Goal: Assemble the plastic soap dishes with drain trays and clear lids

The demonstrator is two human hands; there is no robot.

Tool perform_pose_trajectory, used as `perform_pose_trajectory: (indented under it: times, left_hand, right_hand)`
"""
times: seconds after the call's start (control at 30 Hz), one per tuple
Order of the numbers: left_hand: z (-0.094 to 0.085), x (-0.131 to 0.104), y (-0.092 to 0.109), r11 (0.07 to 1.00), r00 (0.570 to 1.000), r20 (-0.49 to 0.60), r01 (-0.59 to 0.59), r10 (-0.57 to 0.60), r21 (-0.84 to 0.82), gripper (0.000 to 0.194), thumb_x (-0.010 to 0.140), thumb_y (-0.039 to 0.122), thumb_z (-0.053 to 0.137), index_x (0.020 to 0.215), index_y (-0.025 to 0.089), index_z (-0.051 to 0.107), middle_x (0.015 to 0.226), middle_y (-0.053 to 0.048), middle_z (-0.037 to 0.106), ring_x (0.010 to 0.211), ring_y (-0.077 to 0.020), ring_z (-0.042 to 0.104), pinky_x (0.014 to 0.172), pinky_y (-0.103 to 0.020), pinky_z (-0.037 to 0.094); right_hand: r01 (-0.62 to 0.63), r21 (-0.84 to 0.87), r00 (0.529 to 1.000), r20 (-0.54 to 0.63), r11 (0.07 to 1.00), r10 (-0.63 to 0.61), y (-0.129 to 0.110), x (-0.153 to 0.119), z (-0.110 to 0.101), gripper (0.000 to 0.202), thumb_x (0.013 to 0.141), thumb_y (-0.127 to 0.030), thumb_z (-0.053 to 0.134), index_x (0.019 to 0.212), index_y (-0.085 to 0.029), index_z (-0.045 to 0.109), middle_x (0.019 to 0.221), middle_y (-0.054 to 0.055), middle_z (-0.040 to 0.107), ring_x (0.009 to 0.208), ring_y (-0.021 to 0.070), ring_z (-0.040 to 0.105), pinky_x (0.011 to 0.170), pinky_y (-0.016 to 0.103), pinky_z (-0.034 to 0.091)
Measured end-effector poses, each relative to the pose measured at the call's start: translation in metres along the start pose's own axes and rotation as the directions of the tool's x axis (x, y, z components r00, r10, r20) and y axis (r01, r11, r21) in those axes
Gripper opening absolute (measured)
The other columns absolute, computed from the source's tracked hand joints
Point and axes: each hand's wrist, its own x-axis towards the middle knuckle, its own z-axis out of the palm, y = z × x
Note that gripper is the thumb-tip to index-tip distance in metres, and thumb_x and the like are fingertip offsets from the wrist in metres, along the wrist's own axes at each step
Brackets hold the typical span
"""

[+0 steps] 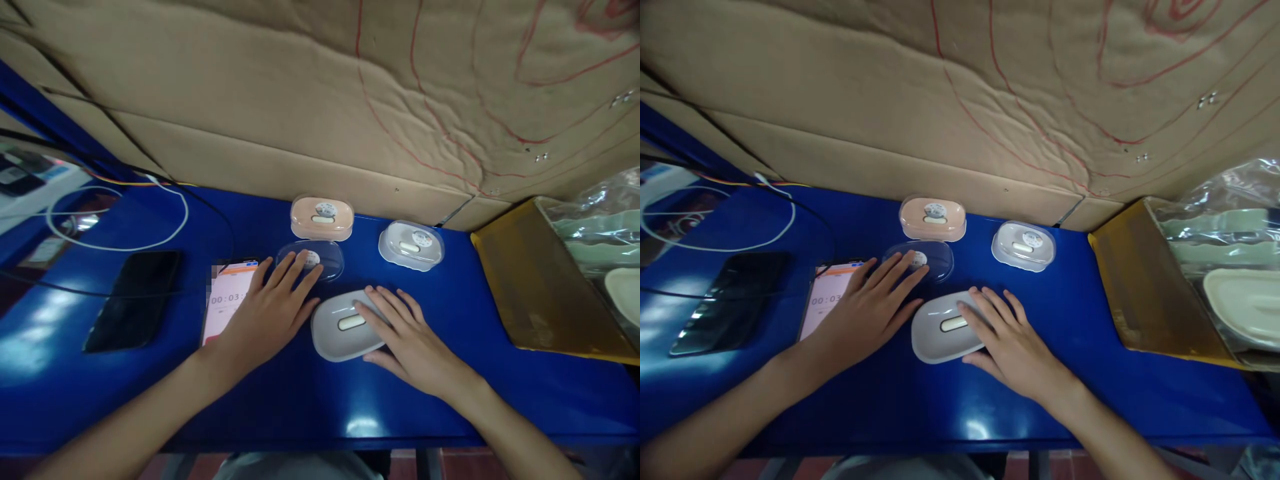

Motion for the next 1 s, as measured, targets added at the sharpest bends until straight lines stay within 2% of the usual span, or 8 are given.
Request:
perform_pose_trajectory:
  times: [0.13,0.3,0.4,0.5,0.6,0.7,0.8,1.0]
  left_hand:
    - [-0.001,-0.002,0.003,0.999,0.999,0.042,-0.002,0.000,0.043,0.041,0.105,0.024,0.054,0.145,0.018,0.062,0.145,-0.022,0.062,0.131,-0.0419,0.061,0.112,-0.069,0.042]
    - [0.005,-0.007,-0.001,0.998,0.998,0.043,0.048,-0.047,-0.030,0.047,0.104,0.027,0.057,0.152,0.025,0.055,0.165,-0.023,0.040,0.148,-0.0466,0.046,0.110,-0.067,0.047]
    - [0.007,-0.006,-0.006,0.988,0.997,0.024,0.077,-0.074,-0.133,0.048,0.106,0.034,0.057,0.154,0.027,0.052,0.160,-0.022,0.045,0.146,-0.0437,0.049,0.110,-0.065,0.049]
    - [0.000,-0.003,-0.004,0.976,0.996,-0.055,0.060,-0.073,-0.210,0.046,0.107,0.038,0.058,0.152,0.027,0.051,0.156,-0.019,0.048,0.145,-0.0397,0.050,0.114,-0.062,0.049]
    - [-0.006,-0.005,0.008,0.961,0.995,-0.098,-0.002,-0.027,-0.278,0.047,0.106,0.040,0.062,0.150,0.027,0.051,0.157,-0.018,0.047,0.145,-0.0372,0.050,0.114,-0.059,0.050]
    - [-0.005,-0.012,0.023,0.941,0.993,-0.059,-0.120,0.107,-0.317,0.050,0.104,0.042,0.066,0.149,0.025,0.051,0.158,-0.019,0.047,0.143,-0.0379,0.052,0.112,-0.059,0.052]
    - [0.002,-0.018,0.032,0.928,0.977,-0.025,-0.208,0.211,-0.308,0.054,0.103,0.043,0.068,0.150,0.022,0.051,0.159,-0.022,0.047,0.142,-0.0400,0.052,0.110,-0.060,0.054]
    - [0.003,-0.017,0.035,0.939,0.975,-0.015,-0.219,0.223,-0.265,0.059,0.102,0.041,0.070,0.154,0.023,0.049,0.161,-0.023,0.045,0.143,-0.0417,0.053,0.108,-0.062,0.055]
  right_hand:
    - [-0.010,0.014,1.000,-0.013,1.000,0.010,0.000,-0.001,-0.005,0.073,0.105,-0.044,0.063,0.167,-0.022,0.033,0.174,0.015,0.033,0.159,0.0364,0.033,0.126,0.066,0.033]
    - [-0.003,0.029,1.000,0.002,1.000,0.002,0.004,-0.004,-0.011,0.073,0.107,-0.047,0.058,0.169,-0.023,0.028,0.173,0.013,0.035,0.159,0.0338,0.035,0.126,0.065,0.034]
    - [-0.008,0.041,1.000,-0.011,0.999,0.009,0.005,-0.004,-0.010,0.079,0.107,-0.047,0.058,0.172,-0.024,0.018,0.173,0.014,0.036,0.159,0.0344,0.035,0.124,0.064,0.037]
    - [-0.019,0.054,0.998,-0.063,0.998,0.023,0.006,-0.004,-0.004,0.089,0.105,-0.047,0.062,0.173,-0.024,0.009,0.173,0.019,0.033,0.158,0.0376,0.036,0.121,0.065,0.041]
    - [-0.023,0.061,0.986,-0.165,0.998,0.033,0.006,-0.004,0.003,0.097,0.103,-0.046,0.066,0.173,-0.021,0.004,0.174,0.024,0.026,0.158,0.0416,0.034,0.118,0.066,0.044]
    - [-0.011,0.054,0.969,-0.244,0.998,0.024,0.007,-0.003,0.007,0.096,0.104,-0.042,0.066,0.173,-0.022,0.002,0.175,0.024,0.023,0.159,0.0418,0.033,0.120,0.068,0.041]
    - [0.000,0.064,0.982,-0.190,0.998,0.012,0.009,-0.002,0.007,0.090,0.105,-0.044,0.063,0.173,-0.026,0.007,0.176,0.020,0.025,0.159,0.0398,0.032,0.121,0.068,0.040]
    - [-0.009,0.093,0.993,-0.114,0.996,0.020,0.012,0.001,0.004,0.085,0.106,-0.048,0.061,0.173,-0.028,0.012,0.175,0.017,0.029,0.160,0.0379,0.032,0.123,0.066,0.040]
